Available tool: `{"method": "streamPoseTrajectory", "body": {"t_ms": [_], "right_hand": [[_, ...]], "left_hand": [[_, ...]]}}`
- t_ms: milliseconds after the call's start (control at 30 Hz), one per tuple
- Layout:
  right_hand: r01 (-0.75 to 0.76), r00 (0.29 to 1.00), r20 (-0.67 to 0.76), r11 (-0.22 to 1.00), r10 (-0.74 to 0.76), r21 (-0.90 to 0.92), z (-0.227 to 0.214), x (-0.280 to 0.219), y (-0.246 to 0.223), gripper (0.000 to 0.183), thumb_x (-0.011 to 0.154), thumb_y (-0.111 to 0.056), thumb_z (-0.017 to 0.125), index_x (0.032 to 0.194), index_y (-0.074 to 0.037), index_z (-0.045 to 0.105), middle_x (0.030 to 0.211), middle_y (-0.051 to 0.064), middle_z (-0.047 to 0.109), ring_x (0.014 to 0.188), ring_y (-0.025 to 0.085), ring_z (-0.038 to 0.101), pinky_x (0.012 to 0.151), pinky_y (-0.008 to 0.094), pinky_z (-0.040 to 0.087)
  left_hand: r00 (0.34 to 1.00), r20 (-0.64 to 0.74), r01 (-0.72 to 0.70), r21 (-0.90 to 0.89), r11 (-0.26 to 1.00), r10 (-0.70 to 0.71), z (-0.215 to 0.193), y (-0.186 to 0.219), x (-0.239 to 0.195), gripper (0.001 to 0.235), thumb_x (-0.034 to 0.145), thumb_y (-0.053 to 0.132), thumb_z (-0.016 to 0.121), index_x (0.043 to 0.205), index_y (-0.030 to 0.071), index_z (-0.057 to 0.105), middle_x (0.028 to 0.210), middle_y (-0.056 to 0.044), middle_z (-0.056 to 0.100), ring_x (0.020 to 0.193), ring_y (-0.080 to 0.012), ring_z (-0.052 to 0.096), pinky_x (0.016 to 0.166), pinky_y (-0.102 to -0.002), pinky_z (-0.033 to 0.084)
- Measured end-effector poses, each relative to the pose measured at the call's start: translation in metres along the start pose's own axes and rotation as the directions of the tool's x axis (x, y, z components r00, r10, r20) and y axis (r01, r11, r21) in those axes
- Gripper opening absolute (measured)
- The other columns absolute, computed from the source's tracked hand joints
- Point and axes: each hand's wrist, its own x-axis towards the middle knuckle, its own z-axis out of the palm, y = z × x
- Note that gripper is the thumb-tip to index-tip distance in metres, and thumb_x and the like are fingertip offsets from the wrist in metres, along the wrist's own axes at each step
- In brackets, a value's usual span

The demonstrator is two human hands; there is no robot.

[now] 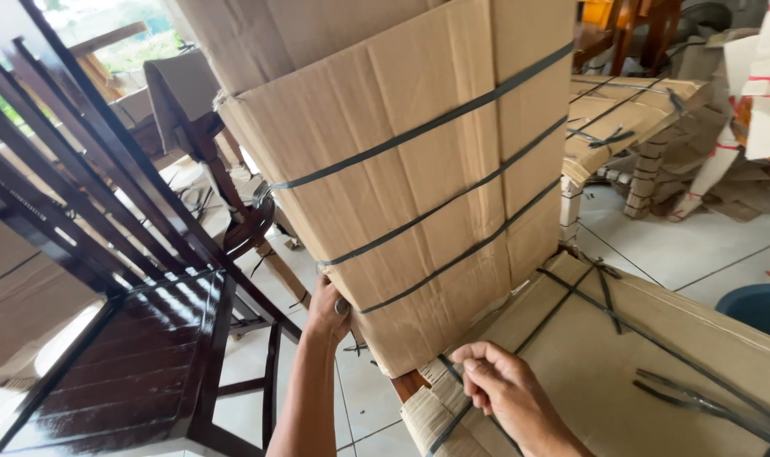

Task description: The person secures a cardboard-wrapped chair using black plastic straps. They pull the straps around the chair, tie them by hand, and trim the excess ends. The task is performed in a room with other wrapped furniture pieces.

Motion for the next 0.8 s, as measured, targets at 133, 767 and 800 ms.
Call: {"method": "streamPoseTrajectory", "body": {"t_ms": [133, 767, 800], "right_hand": [[0.007, 0.997, 0.075, 1.000, -0.008, 0.017, 0.001, 0.011, 0.016, 0.023, 0.102, -0.011, 0.055, 0.107, -0.002, 0.075, 0.069, 0.010, 0.060, 0.058, 0.018, 0.050, 0.053, 0.028, 0.037], [0.163, 0.983, 0.115, 0.965, -0.141, -0.204, 0.001, -0.008, -0.006, 0.023, 0.100, -0.018, 0.052, 0.103, -0.010, 0.073, 0.067, 0.002, 0.060, 0.060, 0.010, 0.052, 0.066, 0.024, 0.048], [0.160, 0.983, 0.118, 0.965, -0.138, -0.206, 0.000, -0.011, -0.009, 0.023, 0.100, -0.018, 0.052, 0.103, -0.010, 0.073, 0.067, 0.002, 0.060, 0.060, 0.010, 0.052, 0.066, 0.024, 0.048]], "left_hand": [[0.967, 0.250, 0.049, 0.032, 0.998, -0.055, 0.005, -0.001, -0.004, 0.033, 0.090, 0.008, 0.062, 0.121, -0.003, 0.066, 0.115, -0.024, 0.071, 0.105, -0.0399, 0.070, 0.089, -0.056, 0.063], [0.884, -0.457, 0.208, 0.570, 0.795, 0.096, 0.078, -0.035, -0.118, 0.067, 0.067, 0.034, 0.083, 0.124, 0.009, 0.056, 0.110, -0.014, 0.073, 0.096, -0.0281, 0.070, 0.078, -0.041, 0.055], [0.883, -0.461, 0.211, 0.568, 0.796, 0.095, 0.068, -0.039, -0.112, 0.067, 0.067, 0.034, 0.083, 0.124, 0.009, 0.056, 0.110, -0.014, 0.073, 0.096, -0.0281, 0.070, 0.078, -0.041, 0.055]]}}
